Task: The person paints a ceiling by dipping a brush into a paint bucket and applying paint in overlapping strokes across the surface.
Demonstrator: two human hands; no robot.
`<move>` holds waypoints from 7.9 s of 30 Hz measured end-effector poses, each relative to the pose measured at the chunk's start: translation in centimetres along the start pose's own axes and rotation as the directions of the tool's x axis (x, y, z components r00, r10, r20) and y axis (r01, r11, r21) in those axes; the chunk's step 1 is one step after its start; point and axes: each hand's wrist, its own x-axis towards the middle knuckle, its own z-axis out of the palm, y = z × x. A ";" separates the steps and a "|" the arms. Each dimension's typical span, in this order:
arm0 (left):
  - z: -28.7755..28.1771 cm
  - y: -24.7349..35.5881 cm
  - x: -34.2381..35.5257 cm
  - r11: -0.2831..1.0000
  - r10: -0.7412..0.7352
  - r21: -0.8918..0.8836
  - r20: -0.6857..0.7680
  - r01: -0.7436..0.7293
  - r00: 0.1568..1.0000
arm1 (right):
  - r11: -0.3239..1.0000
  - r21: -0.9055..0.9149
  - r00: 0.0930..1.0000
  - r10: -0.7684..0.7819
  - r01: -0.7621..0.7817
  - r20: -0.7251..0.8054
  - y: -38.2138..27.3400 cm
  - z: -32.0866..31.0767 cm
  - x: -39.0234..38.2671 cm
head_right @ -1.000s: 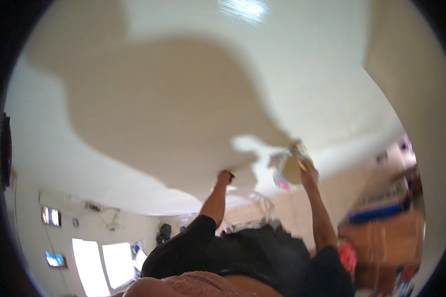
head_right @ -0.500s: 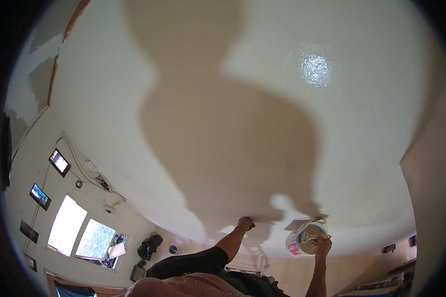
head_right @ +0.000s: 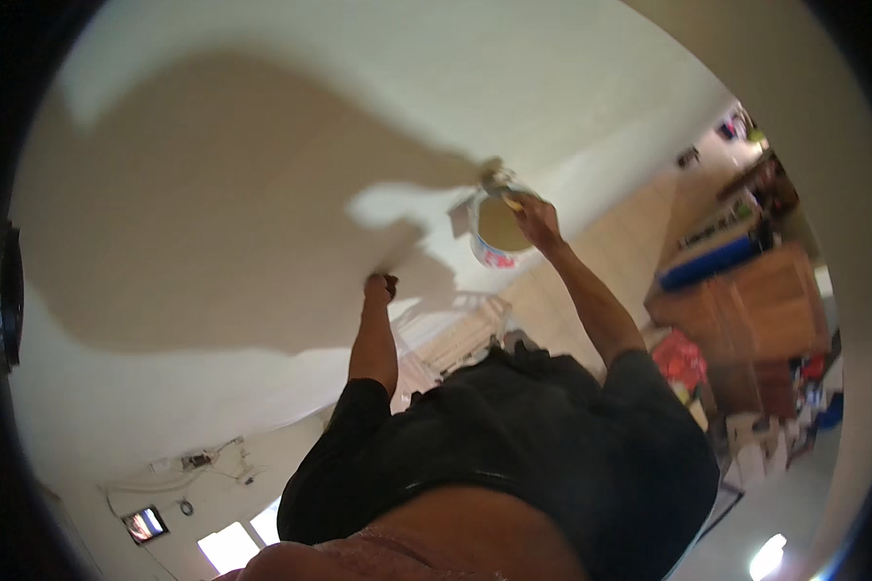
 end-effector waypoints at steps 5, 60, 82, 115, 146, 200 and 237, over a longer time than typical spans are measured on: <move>4.8 1.9 -6.6 0.995 -0.073 0.055 -0.141 0.081 0.987 | 0.975 0.062 0.967 0.220 -0.213 -0.126 0.9 -0.3 -1.9; 3.4 1.1 -6.3 0.474 0.323 0.758 0.324 -0.448 0.889 | 0.993 -0.078 0.994 -0.096 0.092 -0.057 4.0 0.4 -3.2; 4.2 2.3 -6.6 0.994 -0.070 0.079 -0.126 0.081 0.989 | 0.787 0.412 0.880 0.466 -0.459 0.089 0.6 -0.2 -0.9; 8.1 -0.7 -6.7 0.002 0.338 0.959 0.265 -0.283 0.903 | 0.414 0.880 0.819 0.405 0.232 -0.406 -22.0 -23.5 13.9; 5.8 2.5 -11.2 0.265 0.347 0.947 0.084 -0.184 0.934 | 0.073 0.674 0.660 -0.308 0.735 -0.685 -80.9 -17.9 37.2; 6.7 2.2 -11.2 0.080 0.361 0.979 0.146 -0.187 0.921 | -0.089 0.816 0.561 -0.683 0.572 -0.468 -70.3 -28.1 35.2; 5.7 1.9 -8.9 0.209 0.350 0.958 0.114 -0.196 0.930 | 0.185 0.457 0.459 -0.644 0.870 -0.613 -60.1 -36.9 41.5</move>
